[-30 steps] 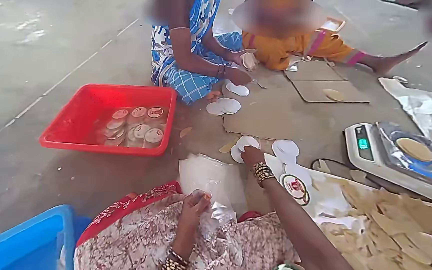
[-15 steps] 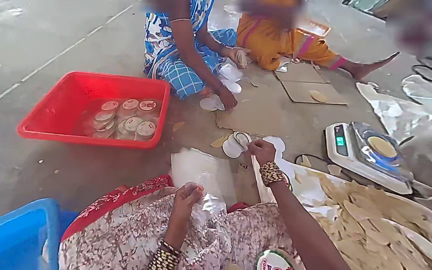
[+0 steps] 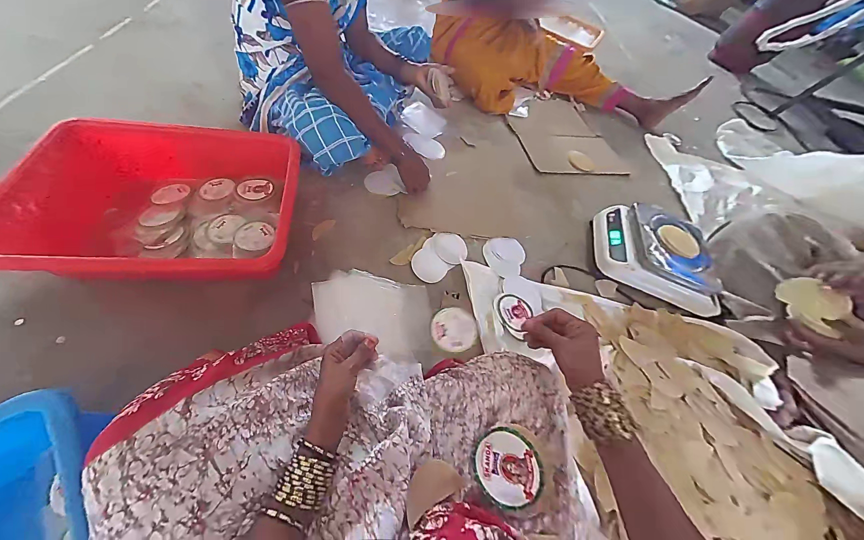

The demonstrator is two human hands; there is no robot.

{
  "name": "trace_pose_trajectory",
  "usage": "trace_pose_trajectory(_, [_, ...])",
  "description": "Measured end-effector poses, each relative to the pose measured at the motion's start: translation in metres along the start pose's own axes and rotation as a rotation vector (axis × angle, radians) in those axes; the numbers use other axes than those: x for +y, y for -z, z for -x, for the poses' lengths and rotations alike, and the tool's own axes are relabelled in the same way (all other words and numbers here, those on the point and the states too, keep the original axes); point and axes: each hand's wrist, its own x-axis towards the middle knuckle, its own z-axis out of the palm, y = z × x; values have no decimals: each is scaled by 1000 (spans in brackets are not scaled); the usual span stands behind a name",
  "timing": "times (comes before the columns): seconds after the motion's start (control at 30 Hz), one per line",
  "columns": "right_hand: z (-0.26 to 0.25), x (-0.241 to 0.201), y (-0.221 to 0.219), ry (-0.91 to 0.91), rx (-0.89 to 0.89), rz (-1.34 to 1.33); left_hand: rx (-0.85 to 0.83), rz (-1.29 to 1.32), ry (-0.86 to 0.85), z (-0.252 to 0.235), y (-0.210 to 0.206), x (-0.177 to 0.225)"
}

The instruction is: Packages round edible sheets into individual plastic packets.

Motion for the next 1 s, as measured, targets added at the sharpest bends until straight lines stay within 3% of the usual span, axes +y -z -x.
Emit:
trace_pose_trajectory(0.13, [47,-10,27,150,134,184,-51,-86,-111,1,-1,-3])
trace_pose_trajectory(0.2, [57,-8,30,204,117,334,-28,-68,-136,0,-2,-4])
trace_pose_trajectory(0.3, [55,-8,3,265,-145,513,71,-33,-118,-1,-1,-2])
trace_pose_trajectory(0.47, [21,-23,-99,144,-900,965,209,41,-45,3,3,1])
trace_pose_trajectory(0.57, [11,-8,-151,162,-1019,1220,236,63,-44,4,6,1])
trace_pose_trajectory(0.63, [4,-14,-161,180,-1010,1301,230,64,-49,3,8,2])
trace_pose_trajectory(0.73, [-13,-32,-132,158,-784,1061,224,58,-37,1,6,4])
trace_pose_trajectory(0.83, [-8,-43,-71,122,-510,481,197,62,-9,0,3,5])
trace_pose_trajectory(0.9, [10,-49,-27,15,-433,136,173,70,-18,-1,2,6])
trace_pose_trajectory(1.0, [43,-35,32,-142,-353,32,146,58,-27,1,1,5])
